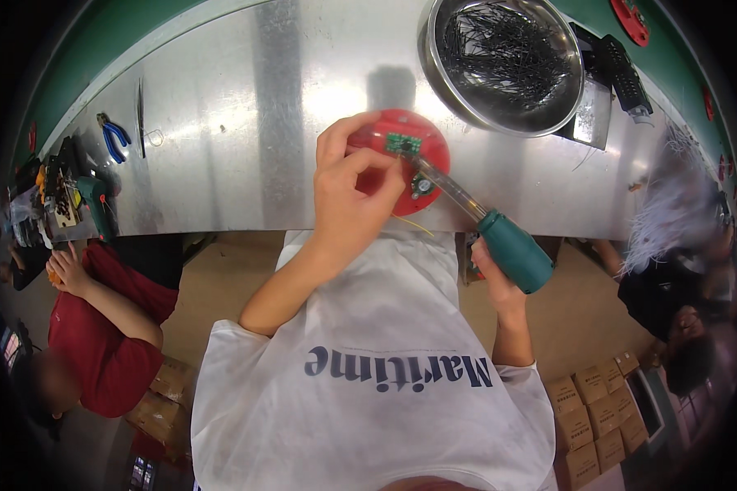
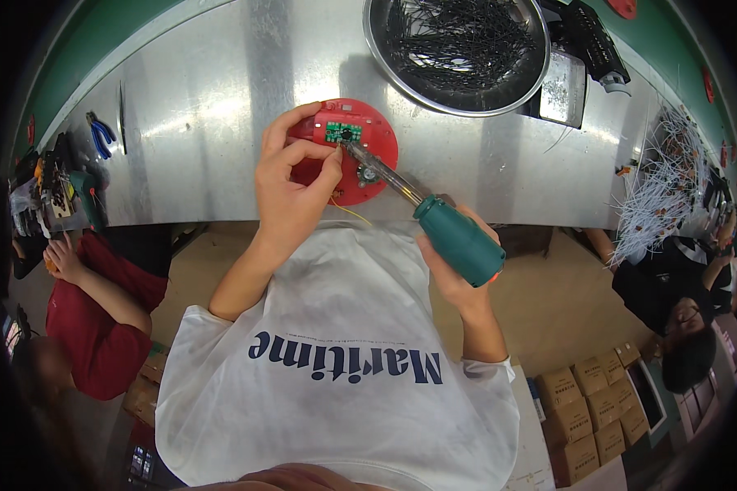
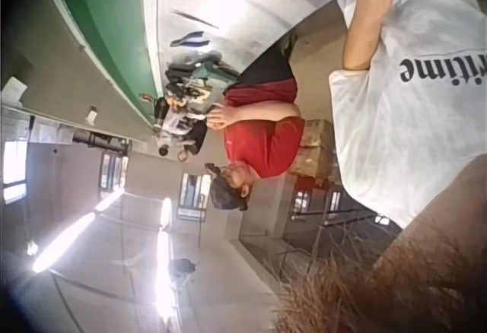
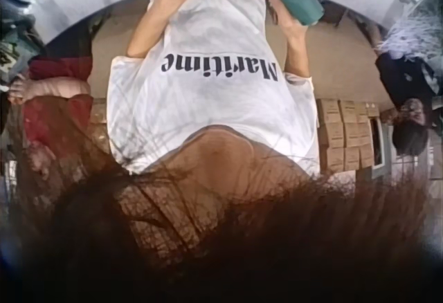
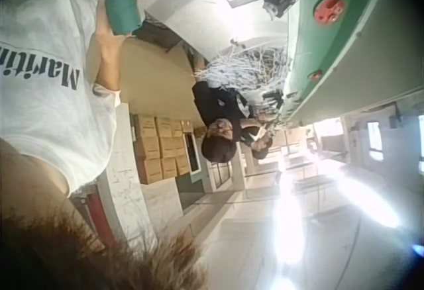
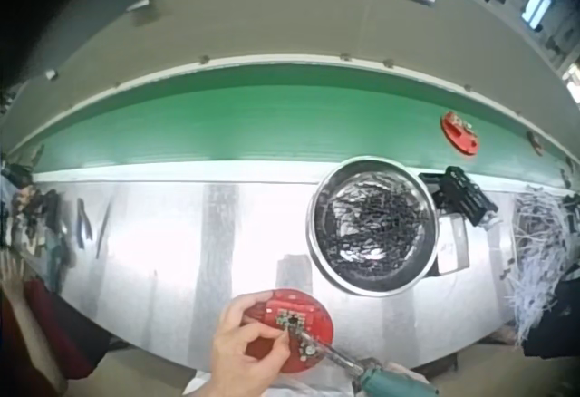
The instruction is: Soldering components and wires onto a circuit board at a factory assembly line.
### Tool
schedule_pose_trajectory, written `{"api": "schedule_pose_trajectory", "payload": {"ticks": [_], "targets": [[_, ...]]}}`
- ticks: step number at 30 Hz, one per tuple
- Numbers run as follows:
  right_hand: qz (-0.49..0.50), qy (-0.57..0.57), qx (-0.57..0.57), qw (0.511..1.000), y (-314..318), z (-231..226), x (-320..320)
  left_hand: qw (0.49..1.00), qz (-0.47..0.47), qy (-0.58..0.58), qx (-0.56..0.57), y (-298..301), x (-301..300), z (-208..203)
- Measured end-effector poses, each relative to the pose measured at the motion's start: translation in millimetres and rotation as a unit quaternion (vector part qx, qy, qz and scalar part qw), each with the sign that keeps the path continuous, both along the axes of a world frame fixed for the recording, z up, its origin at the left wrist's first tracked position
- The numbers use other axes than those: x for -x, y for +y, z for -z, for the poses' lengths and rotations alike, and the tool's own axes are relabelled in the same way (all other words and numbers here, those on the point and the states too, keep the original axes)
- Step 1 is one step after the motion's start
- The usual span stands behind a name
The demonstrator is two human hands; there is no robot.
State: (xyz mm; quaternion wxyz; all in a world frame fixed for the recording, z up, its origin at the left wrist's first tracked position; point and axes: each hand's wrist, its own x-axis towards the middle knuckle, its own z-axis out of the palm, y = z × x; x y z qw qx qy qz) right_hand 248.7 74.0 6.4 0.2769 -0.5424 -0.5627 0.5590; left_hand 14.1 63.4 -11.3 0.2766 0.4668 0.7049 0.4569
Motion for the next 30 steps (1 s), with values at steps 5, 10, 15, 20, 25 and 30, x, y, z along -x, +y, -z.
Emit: {"api": "schedule_pose_trajectory", "payload": {"ticks": [5, 10, 15, 20, 25, 30], "targets": [[-0.020, -0.017, -0.035, 0.999, 2.1, -2.2, 1.8, 1.000, 0.003, 0.016, 0.003, -0.6, 0.6, 0.2], [-0.073, -0.035, -0.069, 0.994, 4.1, -1.4, -0.2, 1.000, 0.003, 0.008, 0.011, 0.0, 0.6, 0.0], [-0.007, 0.066, 0.011, 0.998, 2.7, 0.4, -5.6, 1.000, 0.006, -0.003, 0.021, 1.7, 0.4, 0.2], [0.029, 0.152, 0.081, 0.985, 5.6, 4.0, -18.8, 1.000, -0.012, -0.006, 0.005, 3.6, -0.3, 0.0], [0.081, 0.194, 0.057, 0.976, 11.1, 12.9, -19.2, 1.000, -0.008, -0.012, 0.024, 4.2, -1.1, -5.9], [0.107, 0.248, 0.062, 0.961, 13.2, 22.7, -22.5, 0.999, 0.012, 0.016, 0.036, 5.4, 2.6, -7.3]]}}
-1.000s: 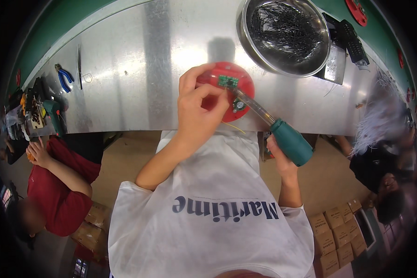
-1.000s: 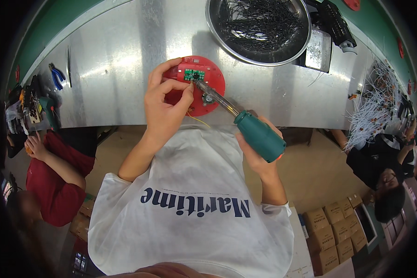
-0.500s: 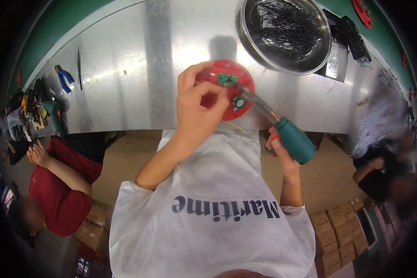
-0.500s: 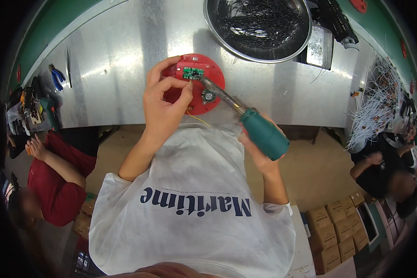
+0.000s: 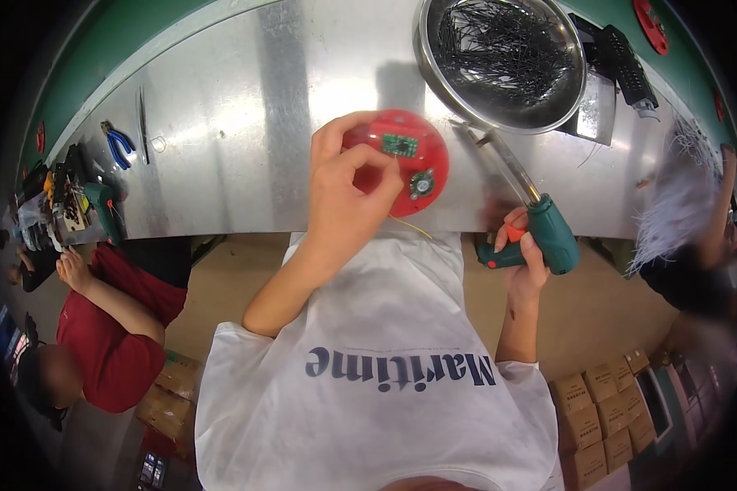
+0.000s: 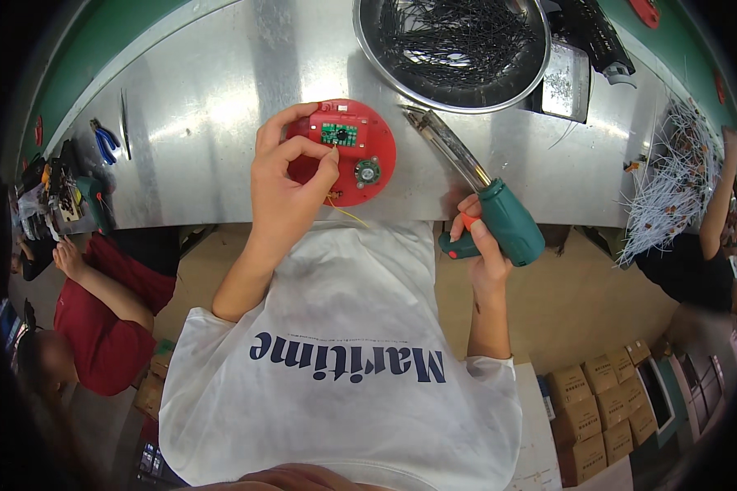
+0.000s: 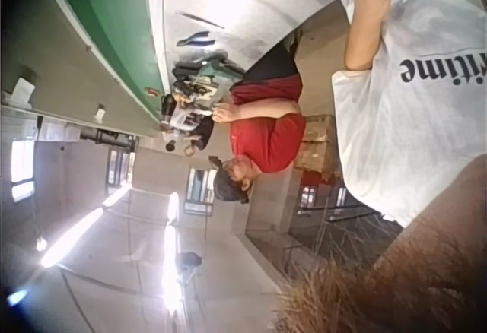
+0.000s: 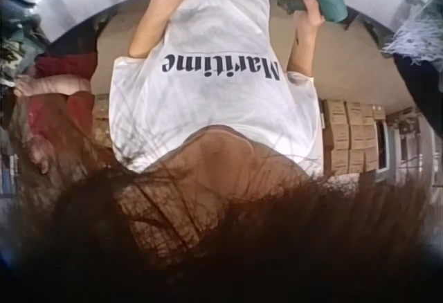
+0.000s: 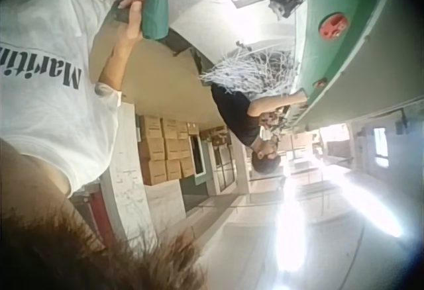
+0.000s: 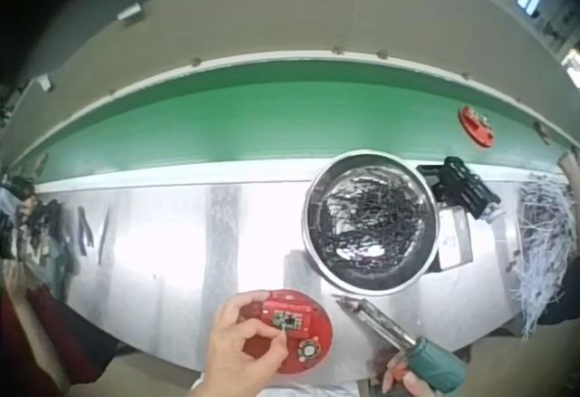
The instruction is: Soldering components and wires onto a circuit board at a factory assembly line.
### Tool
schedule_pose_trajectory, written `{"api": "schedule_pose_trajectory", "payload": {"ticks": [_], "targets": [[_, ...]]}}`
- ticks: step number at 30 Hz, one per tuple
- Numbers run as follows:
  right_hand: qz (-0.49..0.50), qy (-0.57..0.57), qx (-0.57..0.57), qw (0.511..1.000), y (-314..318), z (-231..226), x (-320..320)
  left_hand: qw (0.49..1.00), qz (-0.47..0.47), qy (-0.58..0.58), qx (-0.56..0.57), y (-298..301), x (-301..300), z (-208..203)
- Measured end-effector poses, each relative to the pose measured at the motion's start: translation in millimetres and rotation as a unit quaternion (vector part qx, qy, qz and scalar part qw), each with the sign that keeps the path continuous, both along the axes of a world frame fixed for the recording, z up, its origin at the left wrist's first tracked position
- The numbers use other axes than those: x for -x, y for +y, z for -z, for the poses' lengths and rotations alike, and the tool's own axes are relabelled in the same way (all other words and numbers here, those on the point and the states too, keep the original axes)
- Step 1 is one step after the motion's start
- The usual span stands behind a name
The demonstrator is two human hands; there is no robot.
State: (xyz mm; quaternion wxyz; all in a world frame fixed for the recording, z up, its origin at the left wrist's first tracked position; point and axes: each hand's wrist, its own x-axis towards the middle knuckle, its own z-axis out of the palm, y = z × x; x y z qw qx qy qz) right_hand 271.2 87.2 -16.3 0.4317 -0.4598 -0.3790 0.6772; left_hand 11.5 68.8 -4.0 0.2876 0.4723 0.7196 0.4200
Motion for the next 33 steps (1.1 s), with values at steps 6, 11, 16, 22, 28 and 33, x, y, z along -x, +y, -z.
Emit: {"api": "schedule_pose_trajectory", "payload": {"ticks": [6, 11, 16, 22, 28, 33], "targets": [[0.004, 0.002, 0.037, 0.999, -3.2, 7.0, -5.4, 0.999, 0.038, 0.020, 0.024, 4.2, 8.2, -9.2], [0.028, 0.023, 0.042, 0.998, -4.4, 7.5, -6.1, 0.982, 0.186, 0.018, 0.039, 7.4, 35.3, -21.4], [0.080, 0.066, 0.034, 0.994, -9.2, 8.5, 1.4, 0.966, 0.251, 0.028, 0.059, 24.0, 50.7, -35.4], [0.139, 0.128, 0.051, 0.981, -7.8, 10.6, 3.1, 0.925, 0.304, 0.223, 0.054, 57.2, 81.1, -36.2], [0.168, 0.153, 0.058, 0.972, -9.1, 9.5, 3.9, 0.953, 0.049, 0.289, -0.073, 129.2, 117.0, -36.5], [0.166, 0.143, 0.071, 0.973, -6.4, 4.2, 7.1, 0.921, 0.214, 0.288, -0.152, 145.4, 57.8, -26.1]]}}
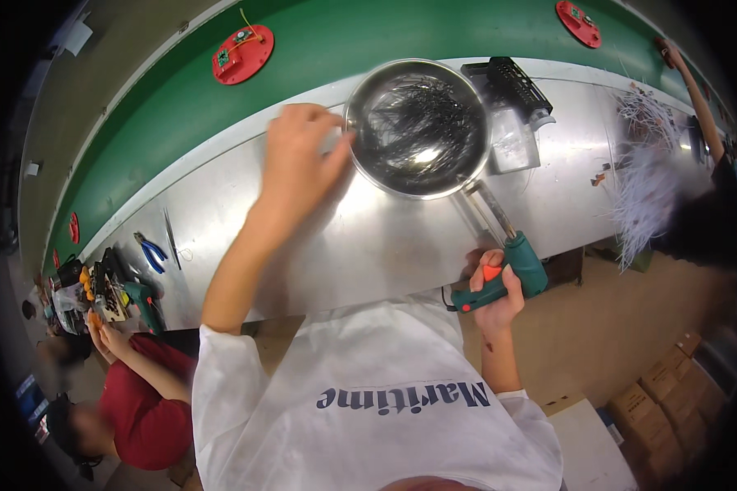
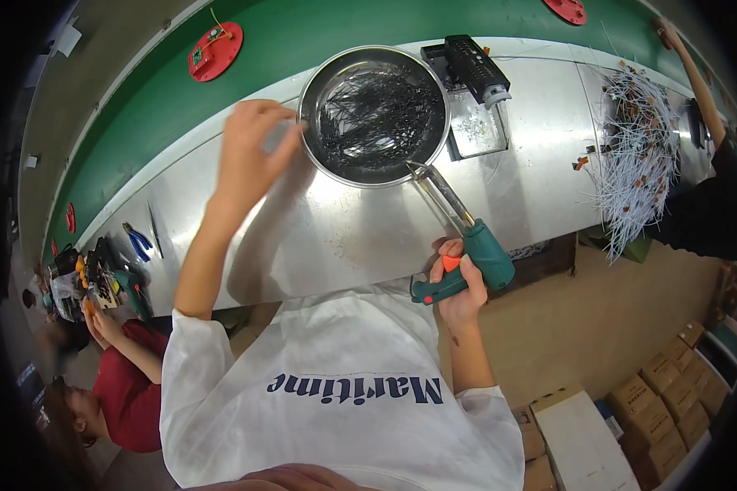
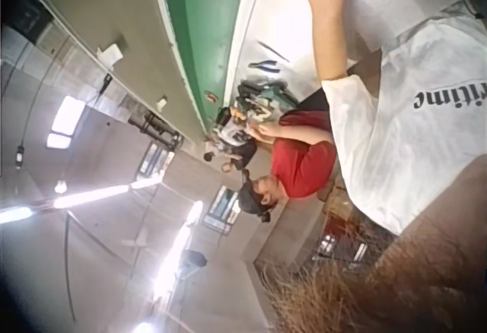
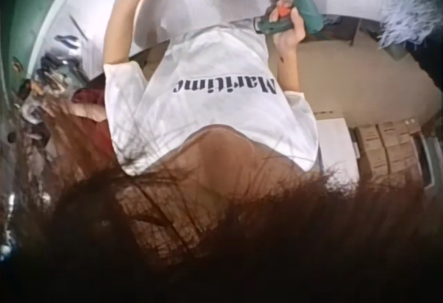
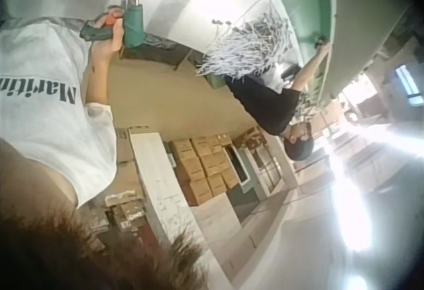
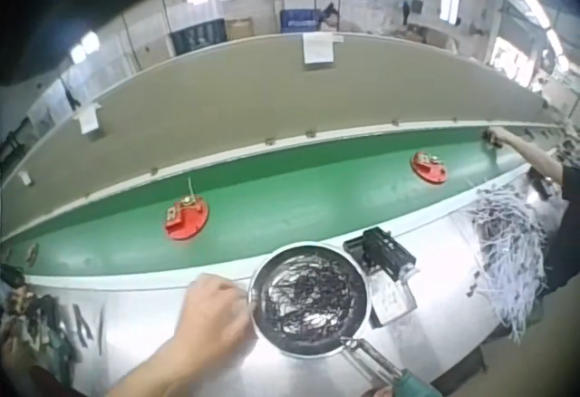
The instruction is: Soldering components and wires onto a circuit board at a factory assembly line.
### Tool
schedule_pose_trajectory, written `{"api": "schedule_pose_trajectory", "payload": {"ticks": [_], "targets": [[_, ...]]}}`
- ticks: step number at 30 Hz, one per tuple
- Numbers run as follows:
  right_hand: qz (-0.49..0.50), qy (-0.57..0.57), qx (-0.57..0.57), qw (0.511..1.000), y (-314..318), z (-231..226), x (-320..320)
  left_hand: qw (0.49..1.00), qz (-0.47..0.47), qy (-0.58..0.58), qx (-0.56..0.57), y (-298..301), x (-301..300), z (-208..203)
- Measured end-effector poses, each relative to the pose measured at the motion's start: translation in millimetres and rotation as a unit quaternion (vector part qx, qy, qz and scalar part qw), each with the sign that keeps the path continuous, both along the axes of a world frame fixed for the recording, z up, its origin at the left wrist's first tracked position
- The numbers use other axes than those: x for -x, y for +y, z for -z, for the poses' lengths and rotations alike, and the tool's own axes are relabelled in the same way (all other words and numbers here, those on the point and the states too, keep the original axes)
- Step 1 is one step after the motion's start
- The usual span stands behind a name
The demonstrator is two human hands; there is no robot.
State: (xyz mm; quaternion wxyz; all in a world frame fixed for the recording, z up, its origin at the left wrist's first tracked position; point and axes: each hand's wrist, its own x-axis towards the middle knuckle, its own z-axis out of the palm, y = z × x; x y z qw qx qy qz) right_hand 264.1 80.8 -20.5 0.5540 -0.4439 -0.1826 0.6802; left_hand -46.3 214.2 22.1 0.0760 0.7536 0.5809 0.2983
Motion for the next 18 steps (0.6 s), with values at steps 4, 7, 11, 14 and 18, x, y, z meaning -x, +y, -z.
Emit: {"api": "schedule_pose_trajectory", "payload": {"ticks": [4, 7, 11, 14, 18], "targets": [[0.016, 0.021, 0.003, 1.000, -0.1, 1.8, -0.7, 0.997, 0.010, 0.078, 0.025, 15.1, -42.5, 11.0], [0.017, 0.032, 0.000, 0.999, -0.8, 4.3, -0.1, 0.993, -0.008, 0.111, 0.047, 20.2, -52.1, 15.1], [0.035, 0.056, -0.016, 0.998, 0.5, 4.6, 0.1, 0.991, -0.007, 0.133, 0.021, 20.6, -55.4, 20.7], [0.021, 0.036, -0.004, 0.999, -0.9, 4.1, -1.4, 0.995, -0.006, 0.089, 0.054, 20.2, -53.8, 21.9], [0.018, 0.039, -0.011, 0.999, 1.7, 4.1, -1.4, 0.998, -0.011, -0.041, 0.050, 15.9, -52.5, 26.2]]}}
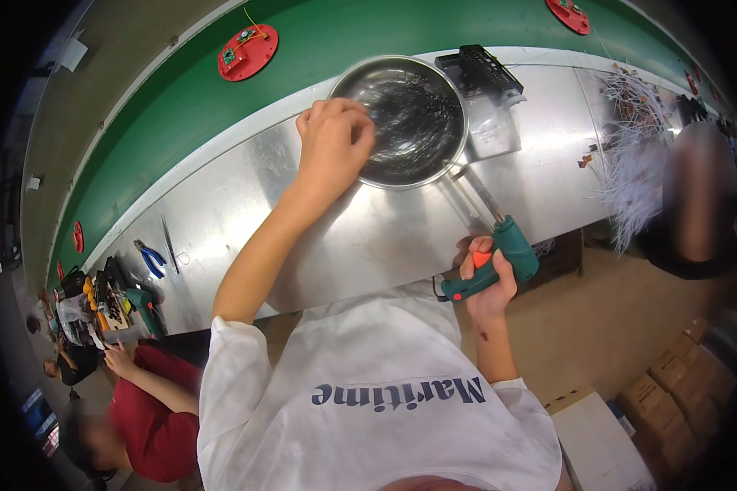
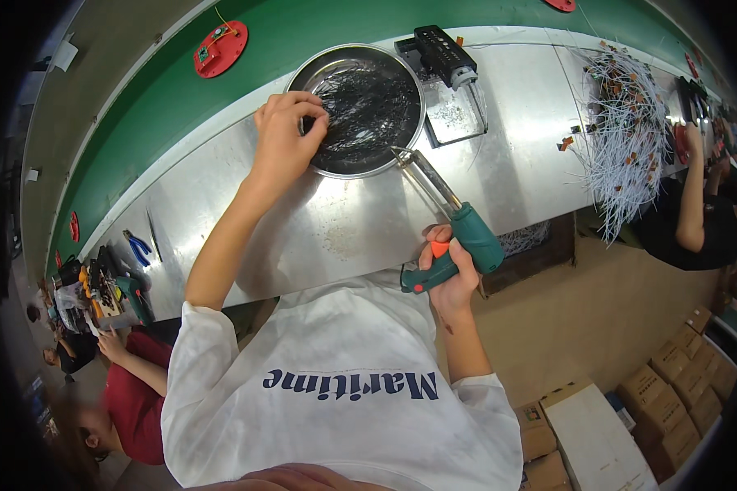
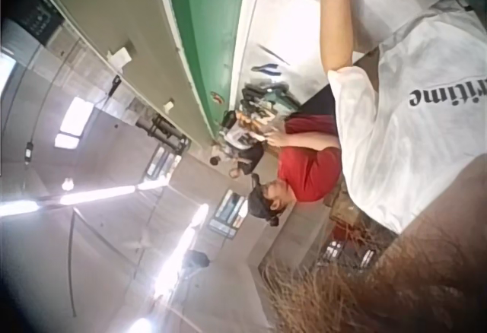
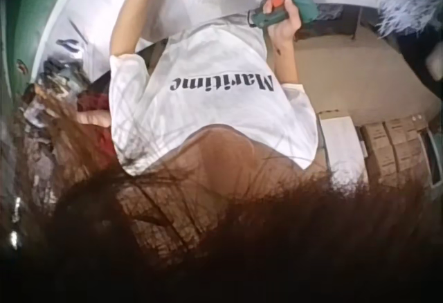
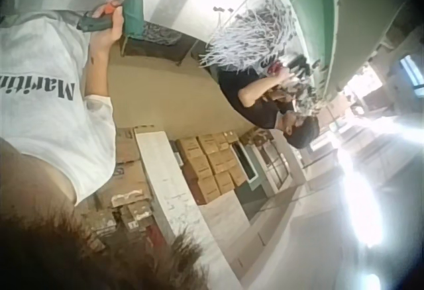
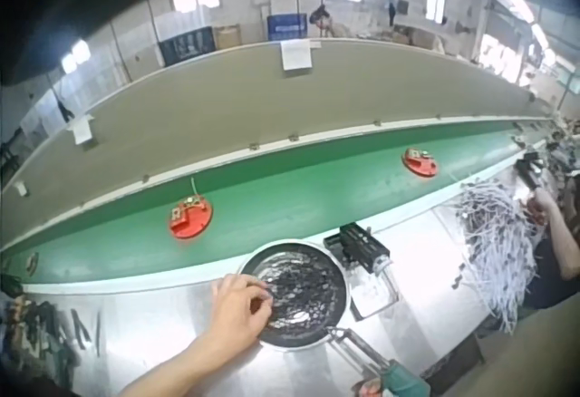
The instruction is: Soldering components and wires onto a circuit board at a factory assembly line.
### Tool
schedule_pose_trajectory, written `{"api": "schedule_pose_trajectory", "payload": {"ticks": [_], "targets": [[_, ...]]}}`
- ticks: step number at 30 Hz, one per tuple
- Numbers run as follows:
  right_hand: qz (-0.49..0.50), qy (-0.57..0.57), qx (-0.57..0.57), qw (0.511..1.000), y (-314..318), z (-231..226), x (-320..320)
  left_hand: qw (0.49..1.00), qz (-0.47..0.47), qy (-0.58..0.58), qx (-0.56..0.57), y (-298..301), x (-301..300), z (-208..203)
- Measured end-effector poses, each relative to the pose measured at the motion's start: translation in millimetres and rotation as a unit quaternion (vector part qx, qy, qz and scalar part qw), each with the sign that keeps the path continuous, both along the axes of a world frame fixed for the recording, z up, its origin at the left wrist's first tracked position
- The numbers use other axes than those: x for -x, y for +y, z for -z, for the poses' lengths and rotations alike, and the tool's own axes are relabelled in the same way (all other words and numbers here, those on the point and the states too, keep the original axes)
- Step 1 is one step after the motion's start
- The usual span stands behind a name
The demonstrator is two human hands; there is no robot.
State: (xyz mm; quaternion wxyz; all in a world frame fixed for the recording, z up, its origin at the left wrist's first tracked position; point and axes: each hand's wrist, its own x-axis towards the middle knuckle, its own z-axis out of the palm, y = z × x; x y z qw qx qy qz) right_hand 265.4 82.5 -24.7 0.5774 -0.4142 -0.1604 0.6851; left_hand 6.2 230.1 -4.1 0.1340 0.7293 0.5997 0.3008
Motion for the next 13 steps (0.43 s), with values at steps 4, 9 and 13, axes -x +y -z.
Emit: {"api": "schedule_pose_trajectory", "payload": {"ticks": [4, 9, 13], "targets": [[0.015, 0.017, 0.005, 1.000, 0.5, 0.7, -1.4, 0.995, -0.035, -0.085, -0.046, 1.5, 2.8, -1.1], [0.019, 0.011, 0.002, 1.000, 2.6, -4.7, -0.3, 0.944, -0.063, -0.321, 0.032, -6.5, 3.2, -10.5], [0.084, -0.154, -0.023, 0.984, 2.5, -28.3, -19.1, 0.883, -0.026, -0.458, 0.096, -40.3, 8.4, -21.7]]}}
